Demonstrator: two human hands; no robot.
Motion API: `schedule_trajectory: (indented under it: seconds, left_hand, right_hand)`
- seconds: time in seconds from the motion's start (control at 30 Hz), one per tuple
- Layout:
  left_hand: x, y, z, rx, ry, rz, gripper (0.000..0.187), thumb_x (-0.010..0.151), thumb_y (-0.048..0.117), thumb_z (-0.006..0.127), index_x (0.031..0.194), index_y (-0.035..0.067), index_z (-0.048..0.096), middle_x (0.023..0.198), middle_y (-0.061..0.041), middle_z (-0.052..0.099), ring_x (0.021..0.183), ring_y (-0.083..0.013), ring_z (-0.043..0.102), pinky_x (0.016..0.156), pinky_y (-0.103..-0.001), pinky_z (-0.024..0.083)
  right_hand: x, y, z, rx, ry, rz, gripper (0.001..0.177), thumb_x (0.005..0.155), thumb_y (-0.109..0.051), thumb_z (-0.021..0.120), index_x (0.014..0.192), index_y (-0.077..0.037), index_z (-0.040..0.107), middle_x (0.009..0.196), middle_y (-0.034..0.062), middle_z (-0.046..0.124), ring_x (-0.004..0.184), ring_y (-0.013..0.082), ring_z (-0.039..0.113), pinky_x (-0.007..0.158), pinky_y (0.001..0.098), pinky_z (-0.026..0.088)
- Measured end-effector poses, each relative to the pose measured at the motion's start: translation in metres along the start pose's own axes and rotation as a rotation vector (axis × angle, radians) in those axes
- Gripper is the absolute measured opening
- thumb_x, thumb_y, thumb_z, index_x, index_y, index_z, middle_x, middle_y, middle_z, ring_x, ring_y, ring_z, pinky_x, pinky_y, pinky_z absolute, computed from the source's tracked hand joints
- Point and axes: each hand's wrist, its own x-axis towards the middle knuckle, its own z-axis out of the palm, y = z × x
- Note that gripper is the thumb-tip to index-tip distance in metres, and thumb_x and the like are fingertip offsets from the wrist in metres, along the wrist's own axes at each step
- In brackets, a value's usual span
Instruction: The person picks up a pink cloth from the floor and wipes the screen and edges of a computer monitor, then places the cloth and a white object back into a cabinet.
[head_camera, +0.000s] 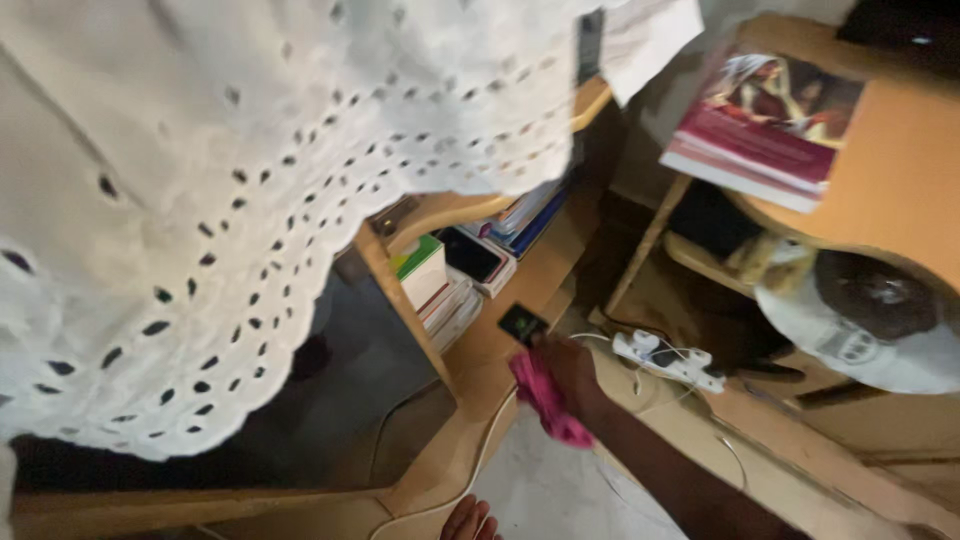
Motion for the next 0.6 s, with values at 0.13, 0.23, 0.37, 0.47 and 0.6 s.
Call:
schedule_trajectory:
  seconds: [0.13, 0.23, 0.37, 0.47, 0.6]
  left_hand:
    - [0.018, -0.017, -0.037, 0.098, -0.029, 0.276, 0.037, 0.095, 0.031, 0.043, 0.123, 0.009, 0.054, 0.113, -0.008, 0.063, 0.102, -0.0174, 0.059, 0.088, -0.033, 0.052]
    - [0.016, -0.023, -0.041, 0.548, 0.220, 0.634, 0.041, 0.087, 0.032, 0.057, 0.120, 0.009, 0.050, 0.114, -0.006, 0.058, 0.096, -0.0124, 0.062, 0.078, -0.028, 0.055]
    - [0.019, -0.020, -0.066, -0.660, 0.570, -0.452, 0.040, 0.083, 0.022, 0.054, 0.123, 0.020, 0.051, 0.113, -0.003, 0.054, 0.095, -0.0189, 0.052, 0.077, -0.041, 0.049]
    - [0.028, -0.035, -0.056, -0.093, 0.307, 0.071, 0.048, 0.081, 0.008, 0.063, 0.126, 0.015, 0.046, 0.115, -0.006, 0.054, 0.099, -0.0138, 0.052, 0.071, -0.039, 0.052]
    - [0.032, -0.047, -0.063, -0.275, -0.001, 0.297, 0.039, 0.090, 0.017, 0.051, 0.128, 0.012, 0.043, 0.122, -0.005, 0.052, 0.103, -0.0172, 0.053, 0.079, -0.038, 0.053]
  right_hand:
    - [0.113, 0.010, 0.040, -0.163, 0.208, 0.070, 0.035, 0.092, -0.039, 0.052, 0.079, -0.009, 0.063, 0.073, 0.0117, 0.061, 0.070, 0.0259, 0.062, 0.065, 0.0366, 0.047]
    - [0.180, 0.027, 0.070, -0.798, 0.301, -0.668, 0.017, 0.082, -0.026, 0.052, 0.086, -0.012, 0.061, 0.077, 0.0119, 0.063, 0.074, 0.0304, 0.062, 0.066, 0.0413, 0.049]
    - [0.246, 0.013, 0.104, -0.112, 0.147, -0.331, 0.007, 0.083, -0.015, 0.059, 0.083, -0.009, 0.063, 0.077, 0.0084, 0.064, 0.068, 0.0228, 0.060, 0.058, 0.0366, 0.047]
    - [0.249, -0.010, 0.119, 0.665, -0.025, 0.148, 0.007, 0.081, -0.008, 0.060, 0.076, -0.006, 0.063, 0.071, 0.0033, 0.060, 0.063, 0.0143, 0.055, 0.057, 0.0294, 0.046]
    - [0.236, -0.025, 0.104, 0.577, -0.090, 0.066, 0.005, 0.079, -0.006, 0.059, 0.075, -0.004, 0.062, 0.070, 0.0044, 0.058, 0.062, 0.0139, 0.052, 0.056, 0.0303, 0.045]
